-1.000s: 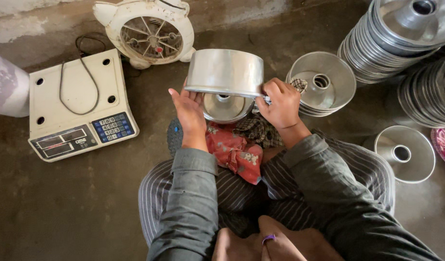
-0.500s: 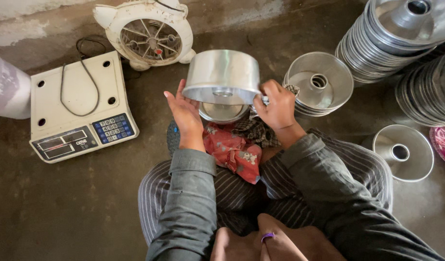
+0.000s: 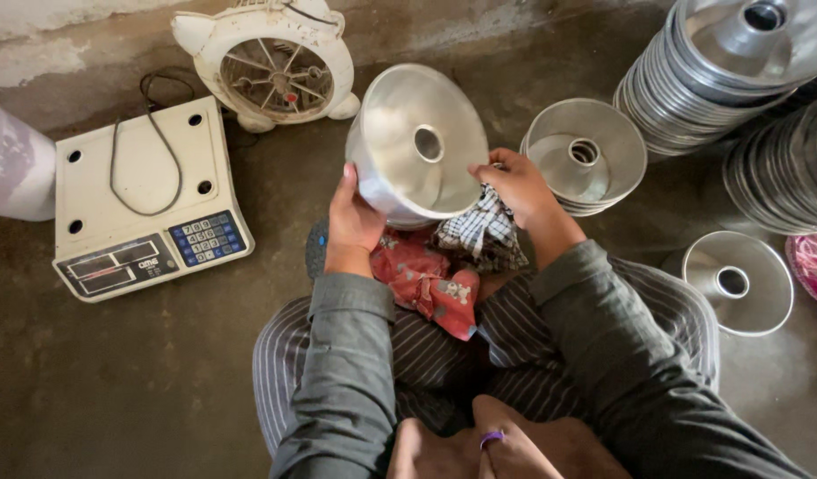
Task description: The person sits on the floor and wipes the interior and exterior surfaces of metal funnel-shaped parts using a cloth. They handle the parts one at a time, rotating them to clean different areas, and place the cleaned parts into a stack.
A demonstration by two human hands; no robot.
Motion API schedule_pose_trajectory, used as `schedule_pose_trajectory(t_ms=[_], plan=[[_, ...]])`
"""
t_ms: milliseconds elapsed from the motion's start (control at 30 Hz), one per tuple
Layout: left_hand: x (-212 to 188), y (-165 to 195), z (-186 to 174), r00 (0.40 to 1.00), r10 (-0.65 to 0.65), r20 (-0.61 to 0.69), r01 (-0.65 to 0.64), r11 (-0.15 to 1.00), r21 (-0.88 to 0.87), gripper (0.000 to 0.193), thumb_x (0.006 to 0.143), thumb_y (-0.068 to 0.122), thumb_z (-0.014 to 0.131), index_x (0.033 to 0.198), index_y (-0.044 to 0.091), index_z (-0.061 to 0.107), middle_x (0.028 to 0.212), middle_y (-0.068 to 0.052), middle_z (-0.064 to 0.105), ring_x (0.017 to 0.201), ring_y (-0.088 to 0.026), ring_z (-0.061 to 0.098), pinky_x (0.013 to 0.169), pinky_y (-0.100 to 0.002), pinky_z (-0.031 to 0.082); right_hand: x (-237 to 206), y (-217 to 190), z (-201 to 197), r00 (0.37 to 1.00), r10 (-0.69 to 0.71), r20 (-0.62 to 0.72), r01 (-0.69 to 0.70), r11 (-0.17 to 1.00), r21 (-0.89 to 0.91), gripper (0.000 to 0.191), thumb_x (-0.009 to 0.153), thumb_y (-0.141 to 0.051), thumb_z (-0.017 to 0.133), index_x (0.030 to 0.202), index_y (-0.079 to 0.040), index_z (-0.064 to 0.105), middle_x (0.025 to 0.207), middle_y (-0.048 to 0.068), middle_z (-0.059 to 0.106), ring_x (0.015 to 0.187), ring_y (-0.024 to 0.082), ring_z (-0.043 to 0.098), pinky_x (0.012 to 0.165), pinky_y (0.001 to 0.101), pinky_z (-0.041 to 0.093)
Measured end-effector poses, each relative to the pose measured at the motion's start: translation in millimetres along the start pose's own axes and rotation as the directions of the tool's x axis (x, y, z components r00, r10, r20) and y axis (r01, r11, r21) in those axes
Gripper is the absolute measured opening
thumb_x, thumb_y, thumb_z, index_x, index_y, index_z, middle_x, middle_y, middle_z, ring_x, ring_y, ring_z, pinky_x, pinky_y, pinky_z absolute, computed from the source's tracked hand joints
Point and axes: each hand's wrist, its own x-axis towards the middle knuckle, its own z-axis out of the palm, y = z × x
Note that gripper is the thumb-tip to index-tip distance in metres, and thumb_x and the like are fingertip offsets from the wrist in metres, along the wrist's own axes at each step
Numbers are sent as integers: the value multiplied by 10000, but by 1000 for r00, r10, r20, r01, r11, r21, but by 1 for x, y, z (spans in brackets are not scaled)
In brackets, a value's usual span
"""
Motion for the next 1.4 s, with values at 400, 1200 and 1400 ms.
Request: schedule_pose_trajectory(t_ms=[400,1200,1400], plan=[[2,-5,19,1000,4,6,-4,999,-38,674,964,437,623,1487,37,478,1478,-136,558,1372,-351,518,1181,-535,388,-108,-162,-35,819,-567,-86,400,458,794,220,909,-113,501,1095,-27,580,1094,153,672,982,247,712,910,413,592],[-43,-3,124,788,21,616,-590,315,744,387,904,325,840,1165,57,741,1118,-63,749,1088,-232,687,1029,-363,505,14,6,-35,933,-310,181,259,930,259,336,984,-121,695,1297,-2,661,1216,121,722,1049,210,711,897,355,606],[-46,-13,121,753,362,549,-629,149,763,678,813,358,851,1363,45,608,1348,-182,552,1272,-321,502,1117,-383,451,51,33,-46,960,-256,109,151,808,569,352,982,-127,703,1309,-6,651,1234,120,710,1068,215,702,911,363,598]])
